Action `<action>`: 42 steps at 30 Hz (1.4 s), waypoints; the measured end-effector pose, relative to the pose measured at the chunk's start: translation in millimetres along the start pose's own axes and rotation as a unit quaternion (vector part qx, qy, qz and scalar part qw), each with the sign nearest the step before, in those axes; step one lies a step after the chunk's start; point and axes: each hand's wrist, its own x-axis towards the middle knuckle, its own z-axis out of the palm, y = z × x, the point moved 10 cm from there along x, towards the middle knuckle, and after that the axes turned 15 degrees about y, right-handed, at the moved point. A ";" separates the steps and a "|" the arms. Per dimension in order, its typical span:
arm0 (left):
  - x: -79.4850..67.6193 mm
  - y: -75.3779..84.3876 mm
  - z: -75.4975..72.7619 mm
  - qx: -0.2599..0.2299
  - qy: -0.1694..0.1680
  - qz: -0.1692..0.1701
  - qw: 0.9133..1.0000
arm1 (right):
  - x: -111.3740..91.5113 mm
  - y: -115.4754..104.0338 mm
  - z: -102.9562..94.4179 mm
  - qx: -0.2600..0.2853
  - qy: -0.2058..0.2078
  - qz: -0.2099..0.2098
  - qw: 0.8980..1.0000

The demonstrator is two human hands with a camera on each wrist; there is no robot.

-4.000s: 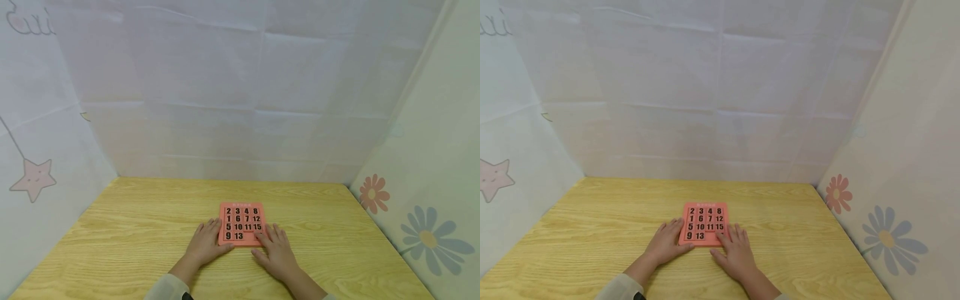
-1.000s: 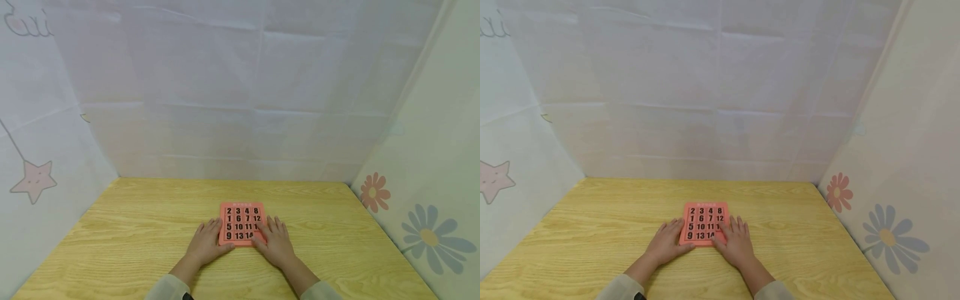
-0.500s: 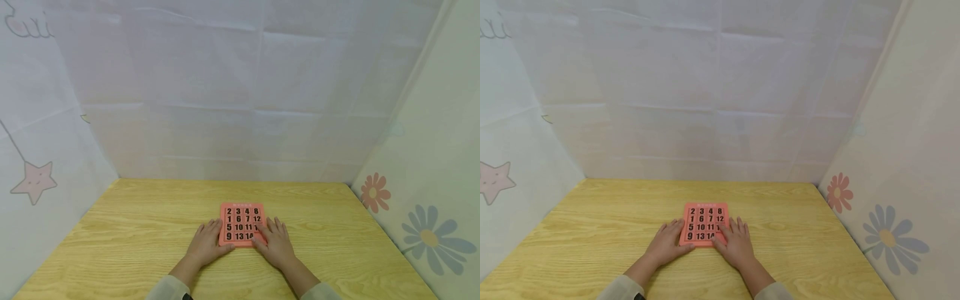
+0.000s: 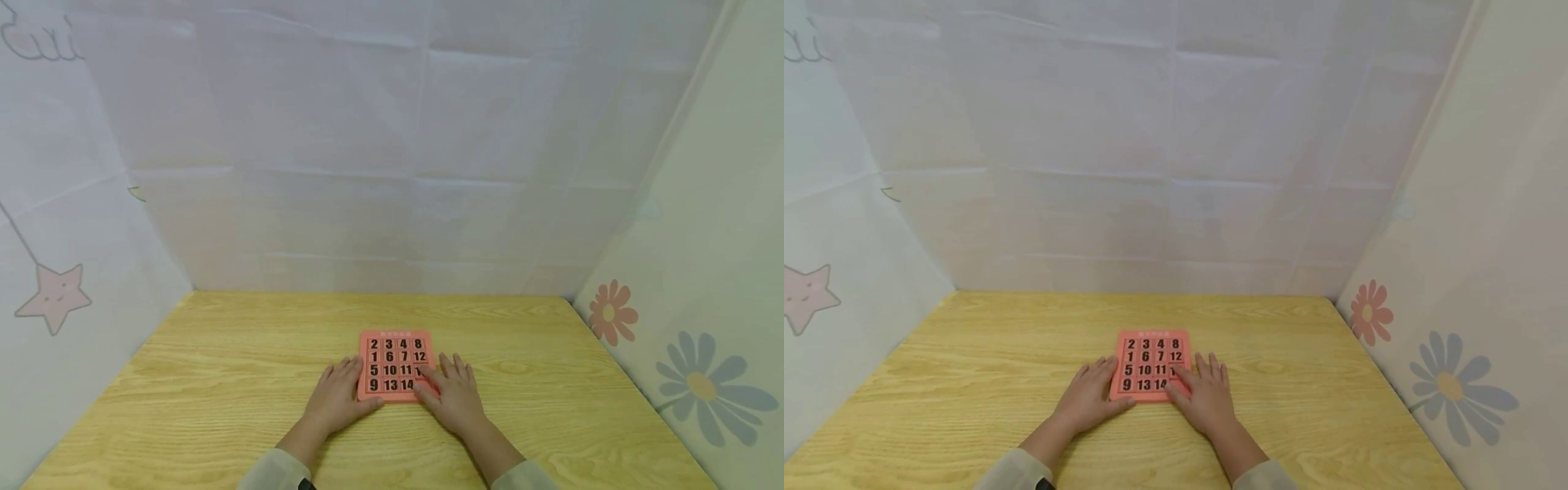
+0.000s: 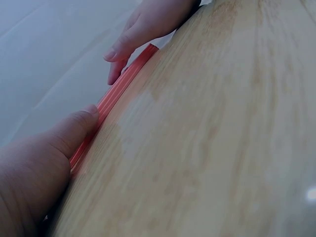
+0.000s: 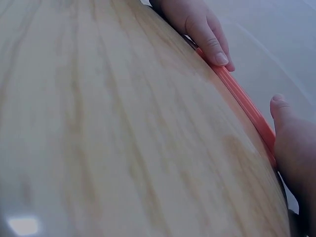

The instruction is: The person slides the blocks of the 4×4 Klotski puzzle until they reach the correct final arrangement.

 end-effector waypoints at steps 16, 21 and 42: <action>-0.1 0.2 -0.7 0.003 0.006 0.004 1.000 | -11.4 -5.0 -4.4 -0.001 -0.002 -0.018 1.000; -0.1 0.7 -0.6 0.003 0.006 0.005 1.000 | -13.8 -5.2 -4.3 0.000 0.002 -0.025 1.000; 0.1 2.1 -1.6 0.011 0.008 0.008 1.000 | -20.0 -5.7 -8.4 0.013 -0.003 -0.029 1.000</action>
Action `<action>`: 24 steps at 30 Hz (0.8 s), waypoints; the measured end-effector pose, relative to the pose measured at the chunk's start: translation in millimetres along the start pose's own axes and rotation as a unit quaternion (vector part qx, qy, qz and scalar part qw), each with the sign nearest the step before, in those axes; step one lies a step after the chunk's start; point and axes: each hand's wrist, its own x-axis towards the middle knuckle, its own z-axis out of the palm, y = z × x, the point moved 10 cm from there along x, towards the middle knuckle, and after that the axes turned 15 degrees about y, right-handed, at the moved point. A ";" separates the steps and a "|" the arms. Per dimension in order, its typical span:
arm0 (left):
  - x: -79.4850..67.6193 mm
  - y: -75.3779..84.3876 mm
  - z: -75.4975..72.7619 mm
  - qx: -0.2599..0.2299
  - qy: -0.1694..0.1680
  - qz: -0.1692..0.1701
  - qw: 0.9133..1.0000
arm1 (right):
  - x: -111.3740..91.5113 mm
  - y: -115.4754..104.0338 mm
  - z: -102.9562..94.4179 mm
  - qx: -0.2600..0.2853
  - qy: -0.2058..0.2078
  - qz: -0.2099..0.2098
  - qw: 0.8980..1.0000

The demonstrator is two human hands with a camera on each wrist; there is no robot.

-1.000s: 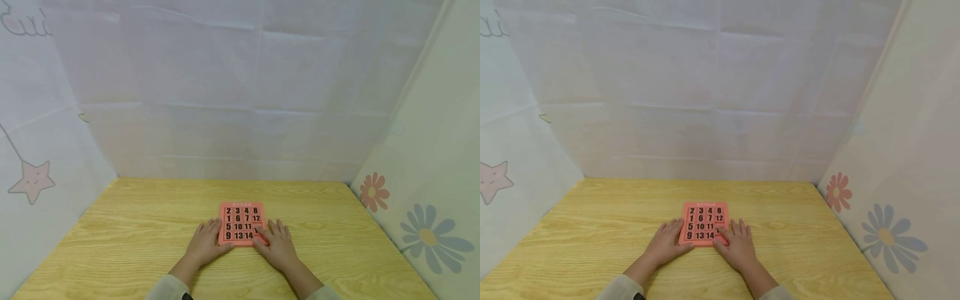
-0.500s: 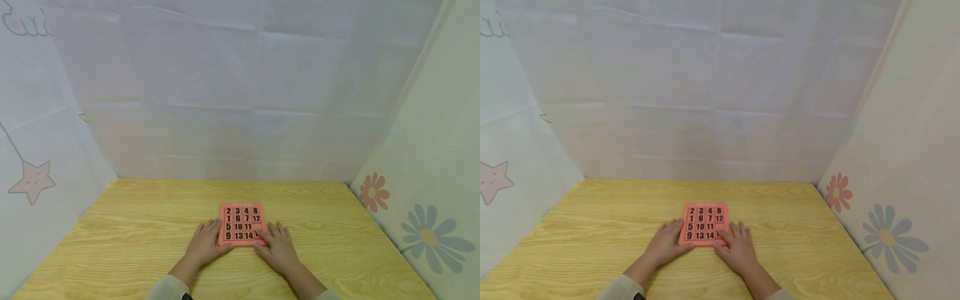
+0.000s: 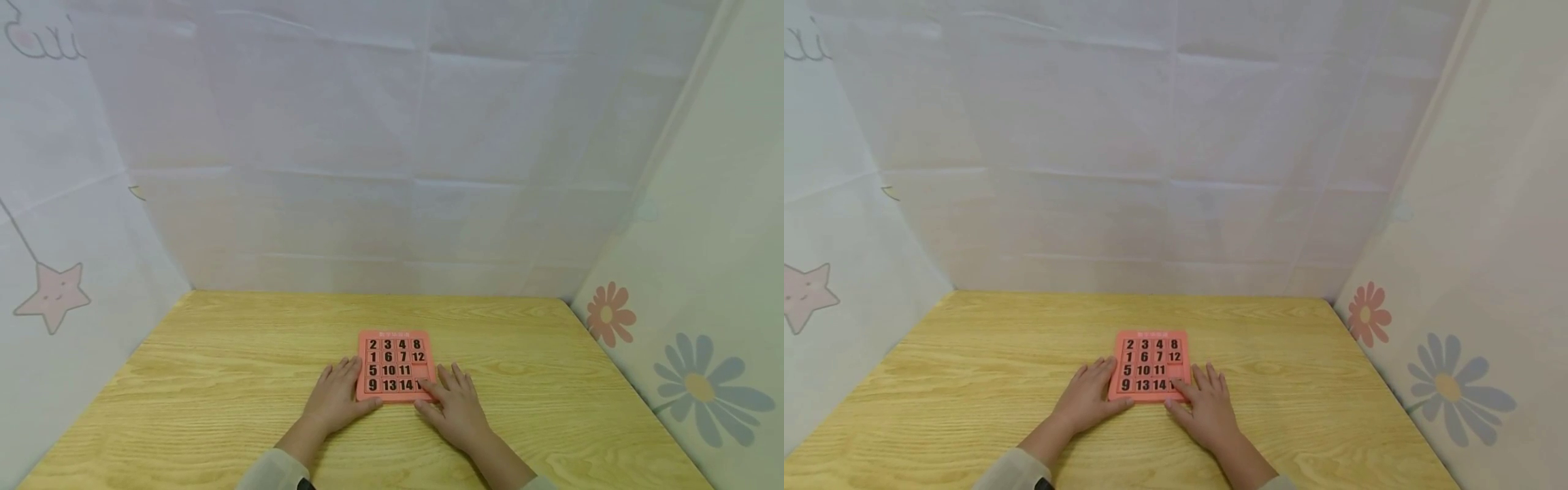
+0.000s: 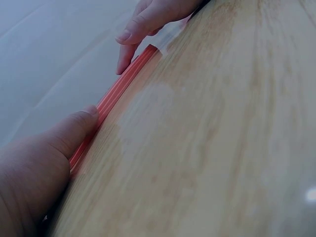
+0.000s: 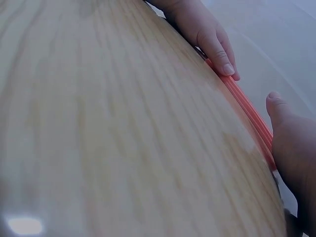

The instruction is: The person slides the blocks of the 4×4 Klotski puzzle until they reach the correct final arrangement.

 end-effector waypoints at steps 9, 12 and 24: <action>0.3 0.5 -0.7 -0.006 -0.004 -0.001 1.000 | 1.3 0.5 0.3 0.015 0.011 0.004 1.000; 0.7 -0.5 -0.8 -0.003 -0.005 -0.002 1.000 | 4.5 1.0 -0.1 0.013 0.021 0.005 1.000; -0.5 -0.8 1.3 -0.006 -0.006 0.001 1.000 | 16.8 9.2 6.7 0.017 0.027 0.029 0.999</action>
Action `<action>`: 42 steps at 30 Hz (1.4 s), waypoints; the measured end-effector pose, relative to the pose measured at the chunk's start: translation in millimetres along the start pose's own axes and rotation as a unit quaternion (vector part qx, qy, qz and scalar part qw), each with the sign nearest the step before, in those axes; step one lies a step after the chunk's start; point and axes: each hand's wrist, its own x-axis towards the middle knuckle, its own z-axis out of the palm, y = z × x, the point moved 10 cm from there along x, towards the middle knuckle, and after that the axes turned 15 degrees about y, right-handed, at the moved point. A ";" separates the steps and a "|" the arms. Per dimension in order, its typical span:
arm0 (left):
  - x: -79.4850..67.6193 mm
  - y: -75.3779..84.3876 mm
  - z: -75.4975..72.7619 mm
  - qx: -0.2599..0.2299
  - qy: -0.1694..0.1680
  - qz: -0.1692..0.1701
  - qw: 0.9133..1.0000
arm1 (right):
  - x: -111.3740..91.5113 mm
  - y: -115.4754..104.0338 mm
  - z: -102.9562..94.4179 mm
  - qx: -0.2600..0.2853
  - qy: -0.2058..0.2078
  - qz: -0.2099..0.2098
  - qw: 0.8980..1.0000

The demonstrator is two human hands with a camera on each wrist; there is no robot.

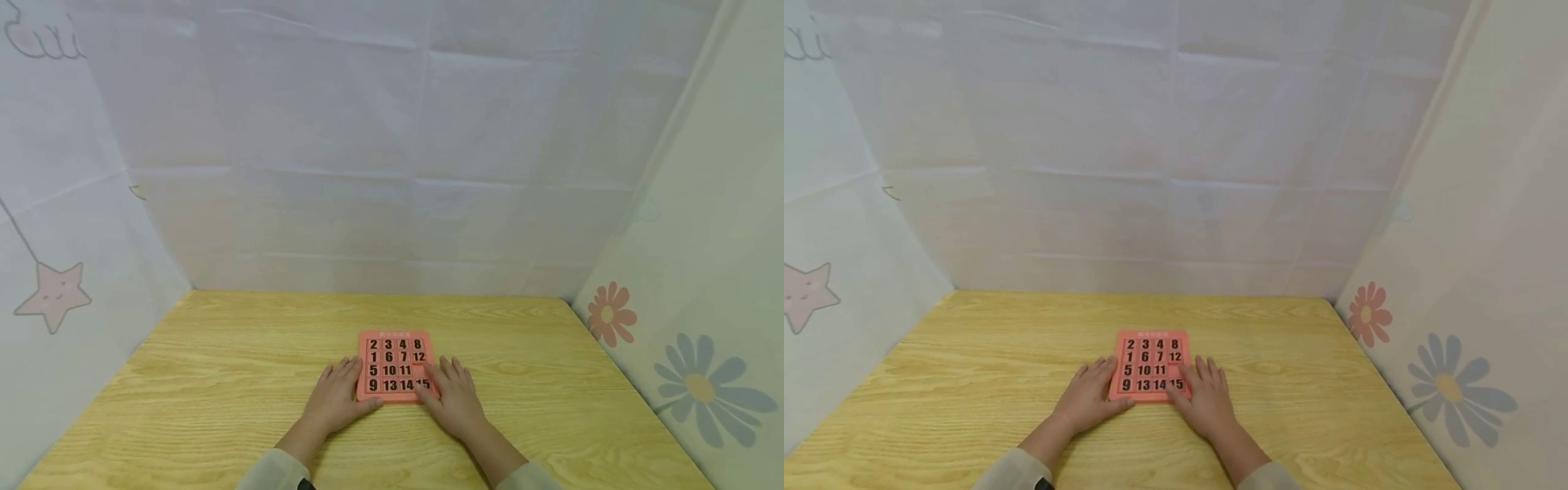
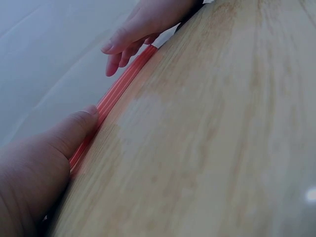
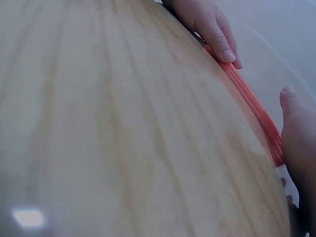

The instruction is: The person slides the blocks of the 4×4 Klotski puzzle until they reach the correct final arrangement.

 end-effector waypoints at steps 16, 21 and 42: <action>-0.7 0.8 -1.2 -0.009 -0.004 -0.007 1.000 | 22.1 4.7 11.5 -0.004 -0.018 0.025 1.000; -0.5 1.6 -2.1 -0.006 -0.001 -0.004 1.000 | 26.3 5.9 16.0 -0.016 -0.025 0.025 0.999; -0.4 -0.2 -2.5 -0.004 -0.002 -0.007 1.000 | 20.7 2.4 17.3 -0.022 -0.053 0.024 0.998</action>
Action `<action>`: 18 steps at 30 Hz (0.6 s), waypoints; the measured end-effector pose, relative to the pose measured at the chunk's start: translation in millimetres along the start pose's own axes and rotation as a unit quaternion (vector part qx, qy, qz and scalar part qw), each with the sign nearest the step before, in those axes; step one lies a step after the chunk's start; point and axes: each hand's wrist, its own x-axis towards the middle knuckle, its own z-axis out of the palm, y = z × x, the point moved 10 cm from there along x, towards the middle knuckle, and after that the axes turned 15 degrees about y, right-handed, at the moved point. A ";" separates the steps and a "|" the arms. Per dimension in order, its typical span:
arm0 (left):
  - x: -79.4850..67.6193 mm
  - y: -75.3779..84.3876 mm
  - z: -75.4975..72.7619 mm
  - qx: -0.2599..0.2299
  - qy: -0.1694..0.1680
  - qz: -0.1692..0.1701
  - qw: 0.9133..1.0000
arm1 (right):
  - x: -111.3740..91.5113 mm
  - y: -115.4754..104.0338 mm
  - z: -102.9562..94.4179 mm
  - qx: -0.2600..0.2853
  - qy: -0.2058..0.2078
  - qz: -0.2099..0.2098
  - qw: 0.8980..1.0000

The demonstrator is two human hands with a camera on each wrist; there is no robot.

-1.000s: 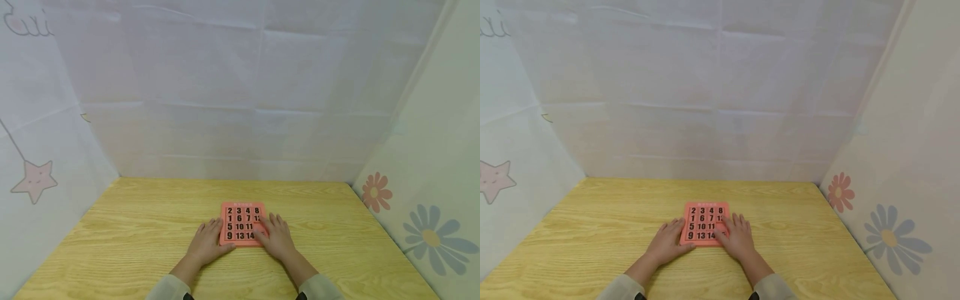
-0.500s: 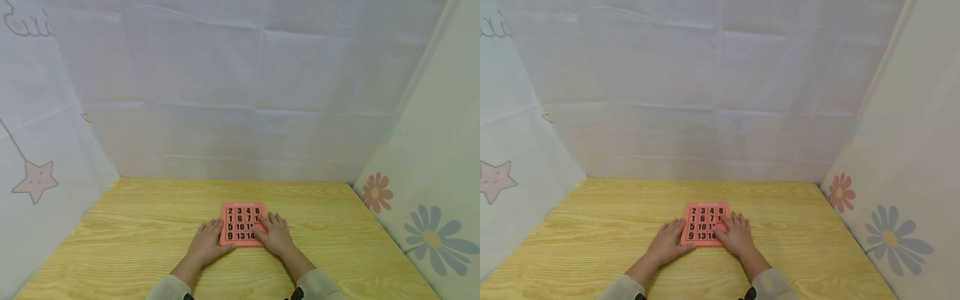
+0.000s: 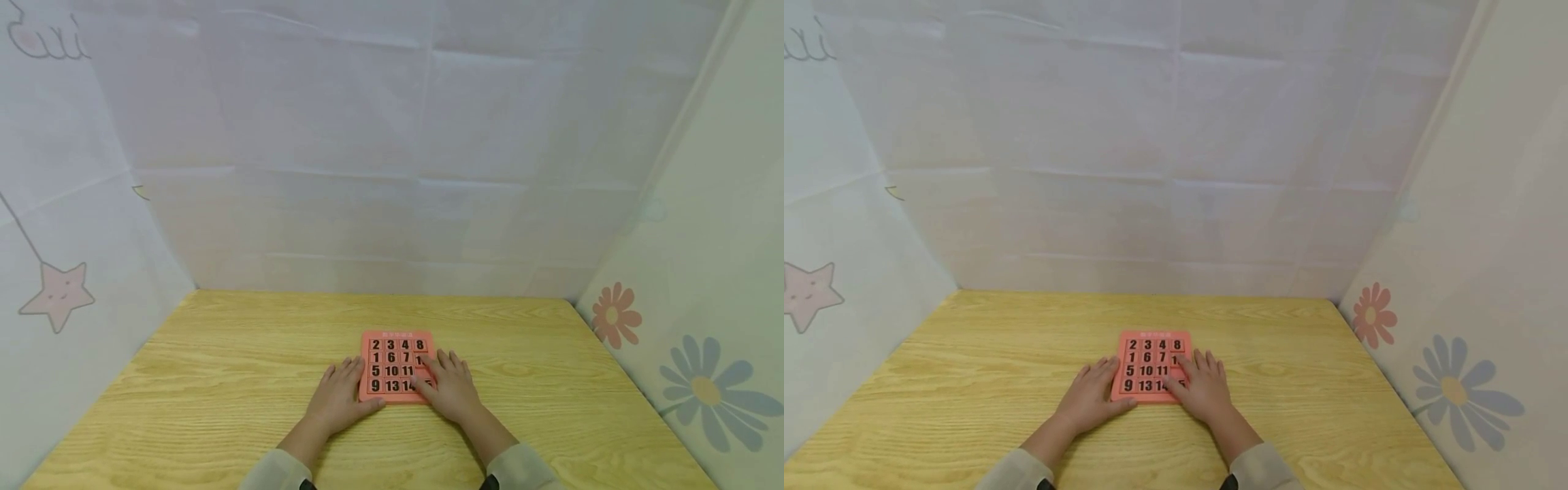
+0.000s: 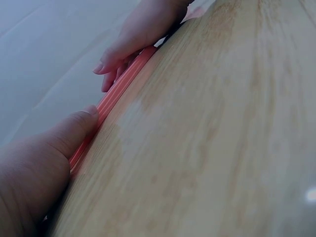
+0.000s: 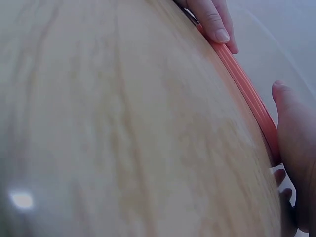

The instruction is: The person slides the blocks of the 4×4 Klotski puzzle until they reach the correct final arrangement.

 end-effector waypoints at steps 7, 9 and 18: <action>-0.6 -0.9 1.0 0.000 -0.001 -0.003 1.000 | -4.7 0.0 0.3 0.008 -0.006 0.004 1.000; -0.4 -1.1 1.3 0.000 0.000 -0.002 1.000 | -5.6 0.5 0.8 0.009 -0.007 0.003 1.000; 0.5 -1.2 0.8 0.004 0.000 0.001 1.000 | -9.6 2.2 1.1 0.013 -0.008 0.001 1.000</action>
